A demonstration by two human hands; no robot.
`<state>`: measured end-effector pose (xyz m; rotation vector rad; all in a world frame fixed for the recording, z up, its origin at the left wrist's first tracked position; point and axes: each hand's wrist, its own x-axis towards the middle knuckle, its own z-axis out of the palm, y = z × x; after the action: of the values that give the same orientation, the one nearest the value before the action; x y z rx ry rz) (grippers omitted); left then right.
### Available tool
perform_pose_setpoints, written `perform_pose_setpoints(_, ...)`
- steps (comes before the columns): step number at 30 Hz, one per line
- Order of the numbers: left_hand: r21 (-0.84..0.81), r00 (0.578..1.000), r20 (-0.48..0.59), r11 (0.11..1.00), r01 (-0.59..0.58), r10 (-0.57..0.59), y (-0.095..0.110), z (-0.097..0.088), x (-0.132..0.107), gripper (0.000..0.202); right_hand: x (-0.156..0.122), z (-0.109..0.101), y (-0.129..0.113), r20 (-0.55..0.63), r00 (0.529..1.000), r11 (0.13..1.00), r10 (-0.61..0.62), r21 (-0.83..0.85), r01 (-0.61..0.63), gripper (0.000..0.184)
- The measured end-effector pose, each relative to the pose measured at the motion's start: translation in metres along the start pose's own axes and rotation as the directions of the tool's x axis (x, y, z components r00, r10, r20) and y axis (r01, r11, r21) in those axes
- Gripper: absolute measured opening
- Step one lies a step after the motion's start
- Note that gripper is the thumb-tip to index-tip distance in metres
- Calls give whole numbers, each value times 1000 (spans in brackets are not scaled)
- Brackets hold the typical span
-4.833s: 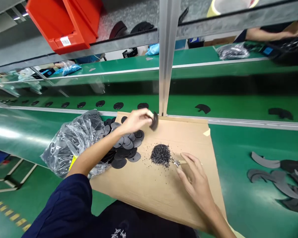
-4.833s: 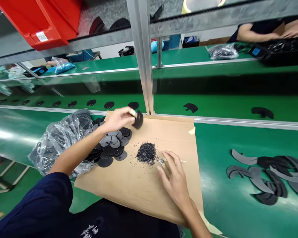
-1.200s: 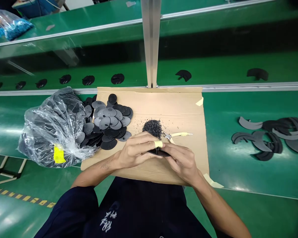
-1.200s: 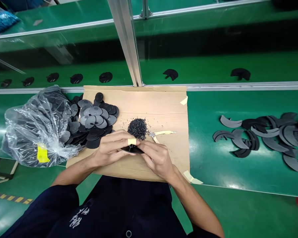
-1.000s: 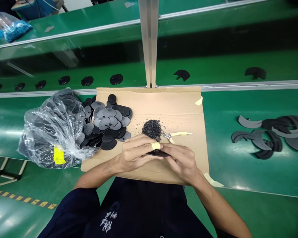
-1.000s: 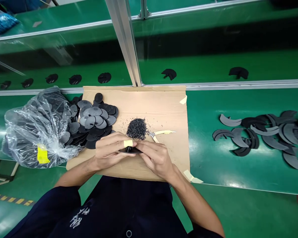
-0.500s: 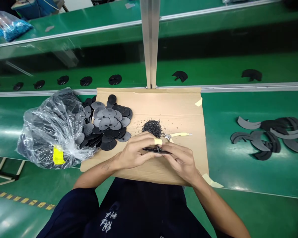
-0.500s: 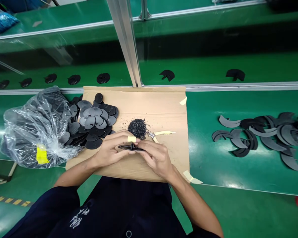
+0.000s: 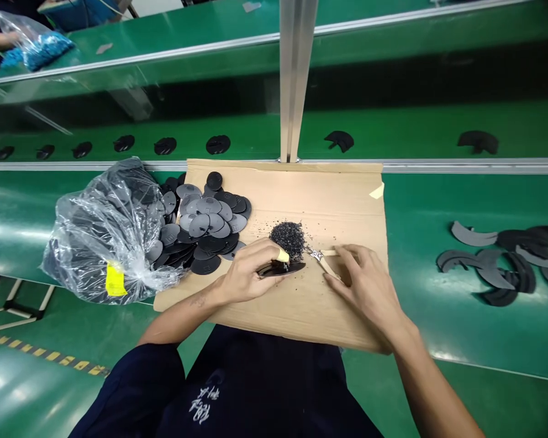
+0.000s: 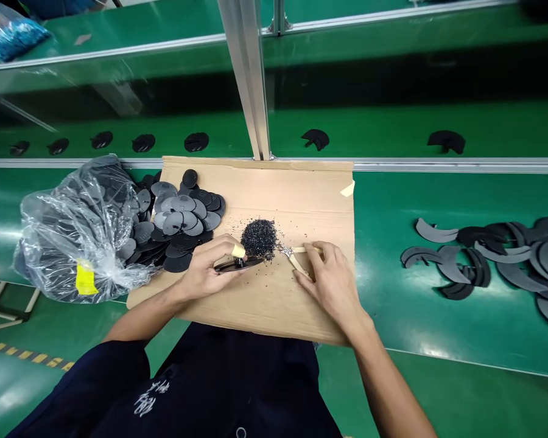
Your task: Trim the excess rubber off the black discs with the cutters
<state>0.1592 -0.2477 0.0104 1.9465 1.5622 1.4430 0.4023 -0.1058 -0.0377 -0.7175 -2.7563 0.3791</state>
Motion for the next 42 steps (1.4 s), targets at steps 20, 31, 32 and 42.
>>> perform_pose_setpoints(20, -115, 993, -79, 990, 80, -90, 0, 6, -9, 22, 26, -44, -46, -164, 972, 901, -170, 373, 221, 34)
perform_pose_setpoints(31, -118, 996, -83, 992, 32, -42, -2, 8, -10, 21, 30, -55, -39, -133, 957, 925, -258, 253, 284, 26)
perform_pose_setpoints(32, -117, 996, -84, 993, 23, -33, -2, 9, -10, 21, 30, -55, -39, -131, 954, 928, -269, 229, 293, 24)
perform_pose_setpoints(42, 74, 1000, 5, 997, -25, 25, -7, 6, -7, 21, 32, -50, -35, -122, 965, 959, -230, 140, 246, 24)
